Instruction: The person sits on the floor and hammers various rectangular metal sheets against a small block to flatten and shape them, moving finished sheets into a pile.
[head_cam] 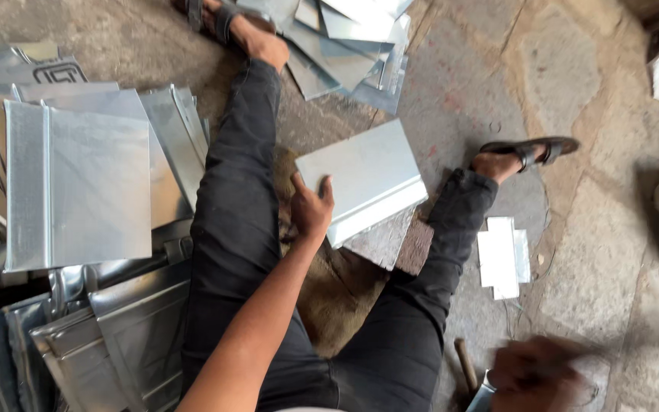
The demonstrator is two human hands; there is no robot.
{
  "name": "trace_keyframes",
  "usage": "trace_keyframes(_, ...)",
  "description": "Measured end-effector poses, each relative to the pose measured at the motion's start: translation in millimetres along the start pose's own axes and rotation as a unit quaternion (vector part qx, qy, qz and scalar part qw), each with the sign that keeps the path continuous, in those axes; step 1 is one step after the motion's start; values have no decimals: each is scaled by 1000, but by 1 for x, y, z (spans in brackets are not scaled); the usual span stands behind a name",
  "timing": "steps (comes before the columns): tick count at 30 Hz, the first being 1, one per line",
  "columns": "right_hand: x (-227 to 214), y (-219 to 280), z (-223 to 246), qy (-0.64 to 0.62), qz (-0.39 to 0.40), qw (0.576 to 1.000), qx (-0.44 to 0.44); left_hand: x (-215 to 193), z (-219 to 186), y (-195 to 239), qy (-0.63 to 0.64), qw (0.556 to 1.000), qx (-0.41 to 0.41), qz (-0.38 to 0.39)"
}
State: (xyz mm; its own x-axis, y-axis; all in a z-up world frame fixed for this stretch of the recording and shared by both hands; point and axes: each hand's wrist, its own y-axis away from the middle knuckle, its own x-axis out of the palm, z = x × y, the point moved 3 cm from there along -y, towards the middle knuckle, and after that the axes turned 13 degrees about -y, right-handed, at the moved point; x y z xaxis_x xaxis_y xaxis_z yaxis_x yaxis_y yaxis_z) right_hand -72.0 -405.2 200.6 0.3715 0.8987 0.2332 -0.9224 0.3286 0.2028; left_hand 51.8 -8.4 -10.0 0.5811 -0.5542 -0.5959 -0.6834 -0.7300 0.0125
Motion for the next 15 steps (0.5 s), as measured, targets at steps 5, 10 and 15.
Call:
trace_keyframes(5,22,24,-6,-31,111,972,-204,2,-5,-5,19,999,34,-33)
trace_keyframes(10,71,38,-125,178,199,962,-62,1,2,-1,35,999,15,3)
trace_keyframes(15,30,36,-143,204,55,958,196,0,-3,-5,-60,998,-5,-33)
